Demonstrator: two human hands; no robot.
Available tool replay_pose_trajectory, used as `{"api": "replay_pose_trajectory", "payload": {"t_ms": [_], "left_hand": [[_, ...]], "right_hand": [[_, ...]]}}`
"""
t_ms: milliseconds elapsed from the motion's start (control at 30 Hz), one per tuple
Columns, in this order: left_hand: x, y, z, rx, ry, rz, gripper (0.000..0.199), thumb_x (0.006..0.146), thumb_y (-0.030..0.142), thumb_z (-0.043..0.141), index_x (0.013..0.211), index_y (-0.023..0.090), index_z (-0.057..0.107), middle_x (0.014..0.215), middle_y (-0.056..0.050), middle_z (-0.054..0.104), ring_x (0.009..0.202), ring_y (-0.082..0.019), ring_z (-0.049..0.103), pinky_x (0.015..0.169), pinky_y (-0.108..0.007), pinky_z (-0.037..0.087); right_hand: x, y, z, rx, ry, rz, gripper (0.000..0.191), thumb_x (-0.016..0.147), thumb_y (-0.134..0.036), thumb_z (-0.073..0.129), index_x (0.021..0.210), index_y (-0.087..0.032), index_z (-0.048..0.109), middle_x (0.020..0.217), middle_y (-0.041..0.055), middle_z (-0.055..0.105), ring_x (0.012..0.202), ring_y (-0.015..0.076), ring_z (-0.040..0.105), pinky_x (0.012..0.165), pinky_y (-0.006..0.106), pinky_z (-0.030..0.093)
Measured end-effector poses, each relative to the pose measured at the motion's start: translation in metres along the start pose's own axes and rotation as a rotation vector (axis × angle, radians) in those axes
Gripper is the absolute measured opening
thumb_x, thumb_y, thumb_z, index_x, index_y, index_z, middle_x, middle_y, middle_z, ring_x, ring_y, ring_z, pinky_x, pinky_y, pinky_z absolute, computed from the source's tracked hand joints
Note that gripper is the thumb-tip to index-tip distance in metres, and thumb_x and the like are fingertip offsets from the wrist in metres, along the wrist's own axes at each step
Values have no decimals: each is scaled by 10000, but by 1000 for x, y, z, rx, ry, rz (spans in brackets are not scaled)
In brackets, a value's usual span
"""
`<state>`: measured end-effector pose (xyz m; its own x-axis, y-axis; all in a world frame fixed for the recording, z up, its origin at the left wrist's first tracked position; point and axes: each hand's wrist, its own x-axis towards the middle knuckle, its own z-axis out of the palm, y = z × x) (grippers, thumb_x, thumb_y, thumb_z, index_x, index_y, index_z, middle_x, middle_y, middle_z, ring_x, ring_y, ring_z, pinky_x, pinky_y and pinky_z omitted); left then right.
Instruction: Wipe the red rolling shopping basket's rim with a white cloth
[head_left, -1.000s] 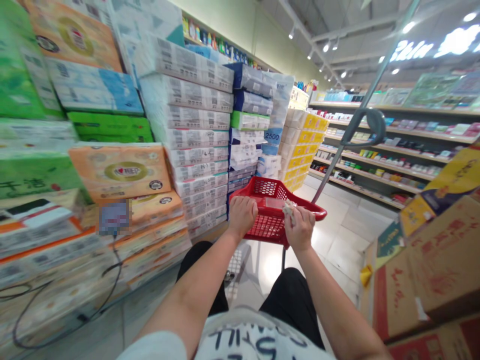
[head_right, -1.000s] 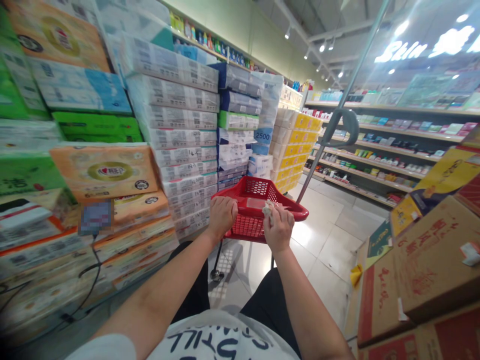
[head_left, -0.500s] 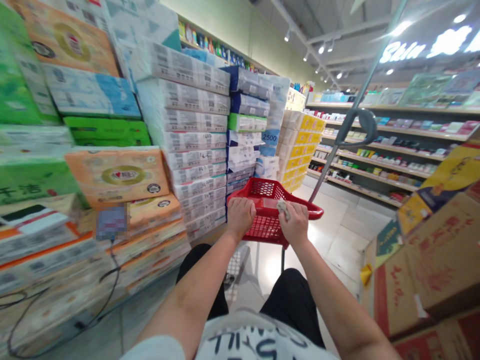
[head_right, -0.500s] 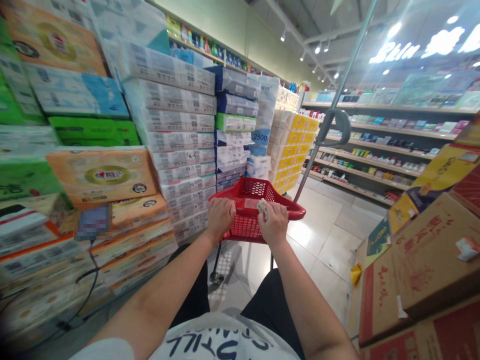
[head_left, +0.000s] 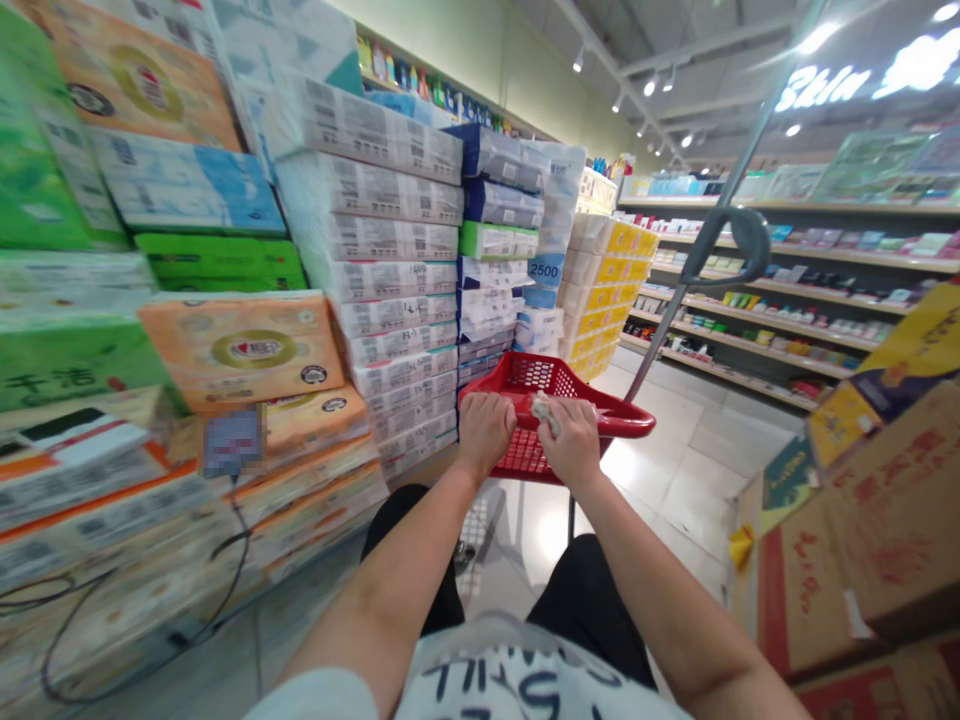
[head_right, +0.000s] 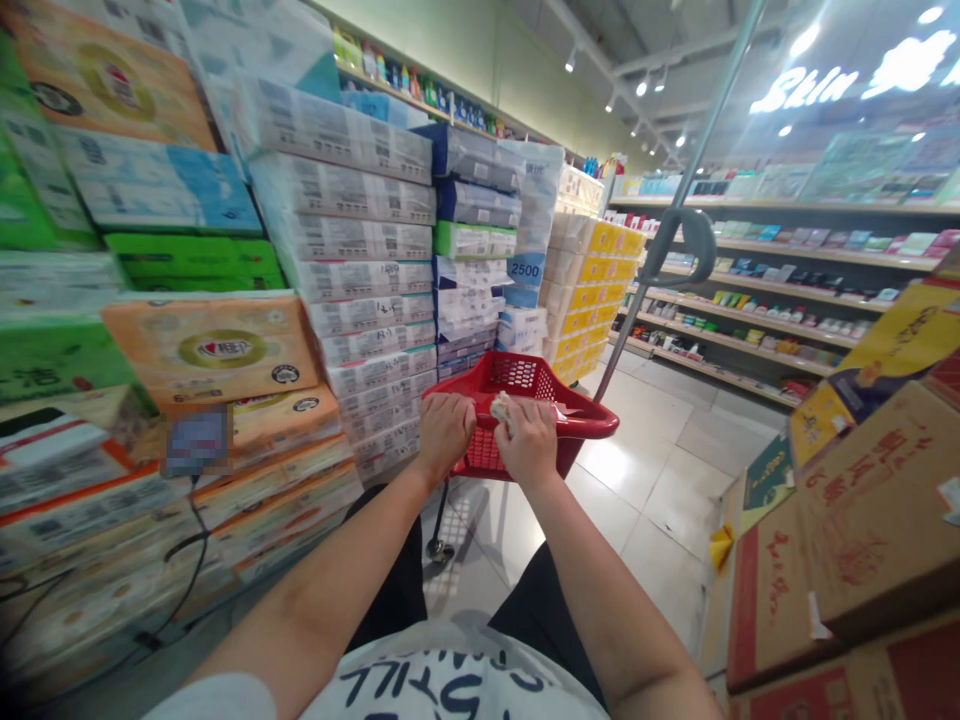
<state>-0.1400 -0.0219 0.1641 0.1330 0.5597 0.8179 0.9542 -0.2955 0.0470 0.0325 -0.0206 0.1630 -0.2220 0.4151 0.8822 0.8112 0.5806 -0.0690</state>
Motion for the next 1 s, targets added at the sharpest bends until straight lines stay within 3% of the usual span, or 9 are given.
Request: {"api": "replay_pose_trajectory", "payload": {"t_ms": [133,333,533,667,767,933,1000], "left_hand": [[0,0,-2,-1,-2,7,207,926,255,394,870,214,589,831,-53,601,878,-232,506,879,-408,323],[-1,-1,-2,1,-14,3,206,929,265,393,862,218,582,828,-55,595,871,-231,505,864,-409,323],[-1,0,-3,10,-15,4,208,934,259,392,843,209,572,826,-50,591,872,-227,496,871,-403,320],[-1,0,-2,22,-18,5,212,934,261,391,838,210,573,812,-50,587,863,-229,495,859,-403,317],[-1,1,-1,21,-15,11,208,933,263,396,847,212,579,810,-50,586,861,-230,495,854,-404,314],[-1,2,-2,17,-13,13,206,934,260,394,856,209,577,815,-51,588,861,-230,495,858,-404,312],[-1,2,-2,15,-11,10,202,933,261,396,859,208,577,815,-52,588,862,-227,496,862,-405,313]], "right_hand": [[-9,-3,4,2,62,-82,392,803,-169,503,1175,-220,614,1109,70,612,1086,238,504,996,419,384],[5,-7,2,42,-47,-31,343,796,-180,520,1116,-190,643,1003,78,636,979,222,537,947,402,413],[-13,-11,6,-17,-3,-147,465,818,-152,517,1275,-232,558,1213,71,580,1137,240,489,1035,416,359],[0,-7,5,52,-42,-86,448,818,-179,525,1263,-214,565,1136,78,602,1034,224,541,989,404,413],[4,-7,5,67,-3,-25,436,818,-197,525,1252,-178,568,1207,113,557,1080,246,527,984,424,430],[-10,-7,6,114,50,-166,449,809,-158,523,1255,-198,557,1234,101,553,1161,255,491,1012,435,429],[-7,-5,3,146,32,-146,406,797,-166,539,1198,-197,596,1224,100,554,1119,246,518,987,412,455]]}}
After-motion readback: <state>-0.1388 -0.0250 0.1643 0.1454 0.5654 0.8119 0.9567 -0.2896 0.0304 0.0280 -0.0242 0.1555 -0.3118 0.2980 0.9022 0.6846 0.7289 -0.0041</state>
